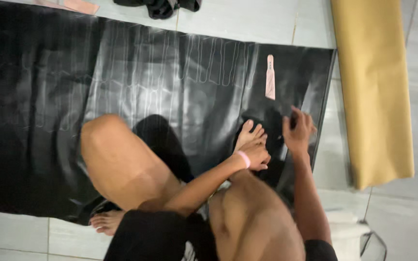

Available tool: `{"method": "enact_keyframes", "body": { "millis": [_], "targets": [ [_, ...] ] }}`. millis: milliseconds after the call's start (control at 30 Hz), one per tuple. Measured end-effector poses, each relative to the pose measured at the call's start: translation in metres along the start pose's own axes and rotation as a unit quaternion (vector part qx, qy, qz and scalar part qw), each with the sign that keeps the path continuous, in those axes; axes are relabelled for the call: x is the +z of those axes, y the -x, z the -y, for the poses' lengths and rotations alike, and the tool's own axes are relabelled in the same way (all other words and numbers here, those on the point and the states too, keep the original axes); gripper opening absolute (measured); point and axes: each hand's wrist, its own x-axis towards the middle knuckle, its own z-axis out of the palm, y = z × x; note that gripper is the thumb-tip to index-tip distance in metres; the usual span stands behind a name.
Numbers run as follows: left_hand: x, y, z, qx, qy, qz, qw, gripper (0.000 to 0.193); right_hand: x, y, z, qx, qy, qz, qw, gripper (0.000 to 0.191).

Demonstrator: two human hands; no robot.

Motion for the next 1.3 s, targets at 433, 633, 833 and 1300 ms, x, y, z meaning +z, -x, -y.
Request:
{"method": "enact_keyframes", "body": {
  "millis": [433, 633, 833, 1300],
  "targets": [
    [-0.054, -0.006, 0.035, -0.079, 0.185, -0.236, 0.951, 0.007, 0.024, -0.033, 0.014, -0.033, -0.021, 0.143, 0.989, 0.057],
    [-0.089, -0.061, 0.096, -0.050, 0.019, -0.166, 0.985, 0.030, 0.029, -0.034, 0.035, -0.005, -0.007, 0.117, 0.993, 0.064],
    [-0.107, -0.070, 0.106, -0.085, 0.035, -0.076, 0.993, 0.046, 0.032, -0.038, 0.050, 0.008, -0.003, 0.131, 0.991, 0.064],
    [-0.110, -0.067, 0.095, -0.082, 0.020, -0.077, 0.993, 0.047, 0.024, -0.036, 0.052, 0.013, 0.003, 0.147, 0.989, 0.058]
  ]
}}
